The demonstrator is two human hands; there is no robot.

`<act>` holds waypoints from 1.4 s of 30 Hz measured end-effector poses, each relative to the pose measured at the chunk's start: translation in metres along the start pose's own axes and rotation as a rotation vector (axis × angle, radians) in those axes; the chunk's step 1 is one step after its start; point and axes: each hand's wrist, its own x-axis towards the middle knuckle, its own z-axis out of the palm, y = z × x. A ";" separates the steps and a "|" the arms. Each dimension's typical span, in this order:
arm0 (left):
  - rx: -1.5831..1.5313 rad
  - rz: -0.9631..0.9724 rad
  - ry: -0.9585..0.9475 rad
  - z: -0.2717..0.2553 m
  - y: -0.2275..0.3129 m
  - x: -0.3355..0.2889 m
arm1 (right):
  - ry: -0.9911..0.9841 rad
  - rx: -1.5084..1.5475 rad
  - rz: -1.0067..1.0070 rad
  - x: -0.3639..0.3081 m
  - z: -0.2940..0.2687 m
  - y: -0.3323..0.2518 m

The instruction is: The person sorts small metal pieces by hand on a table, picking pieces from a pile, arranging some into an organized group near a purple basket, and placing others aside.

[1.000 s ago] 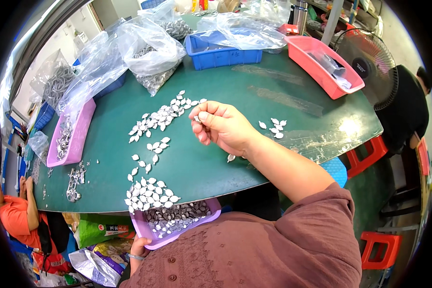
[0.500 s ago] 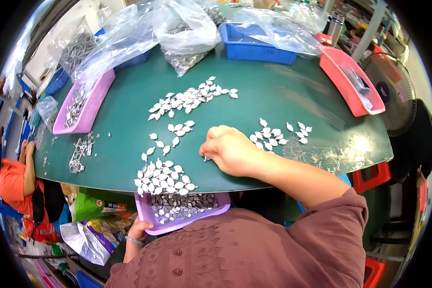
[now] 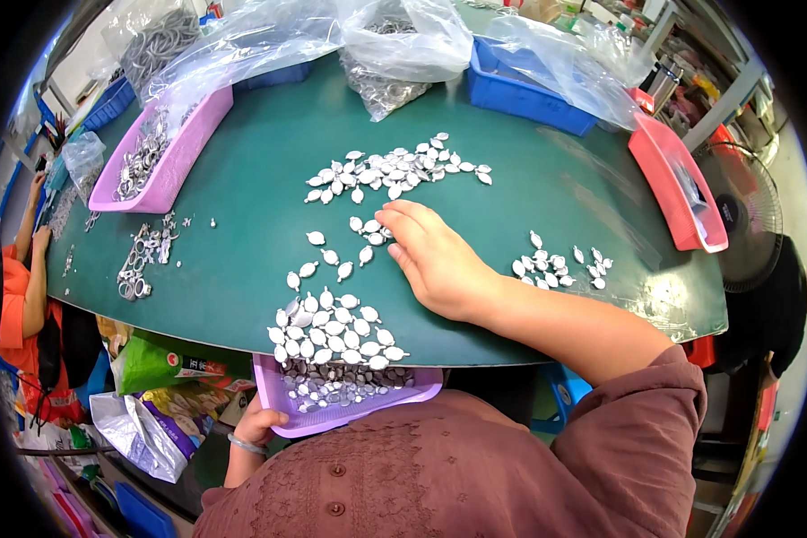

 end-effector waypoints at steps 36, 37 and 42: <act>0.044 0.052 -0.078 -0.005 0.000 0.006 | -0.185 -0.270 -0.190 0.063 0.031 -0.023; 0.040 0.073 -0.045 -0.004 -0.001 0.005 | -0.204 -0.345 -0.161 0.068 0.032 -0.019; -0.004 0.091 0.002 0.001 0.000 0.002 | -0.395 -0.236 -0.152 0.054 0.029 -0.031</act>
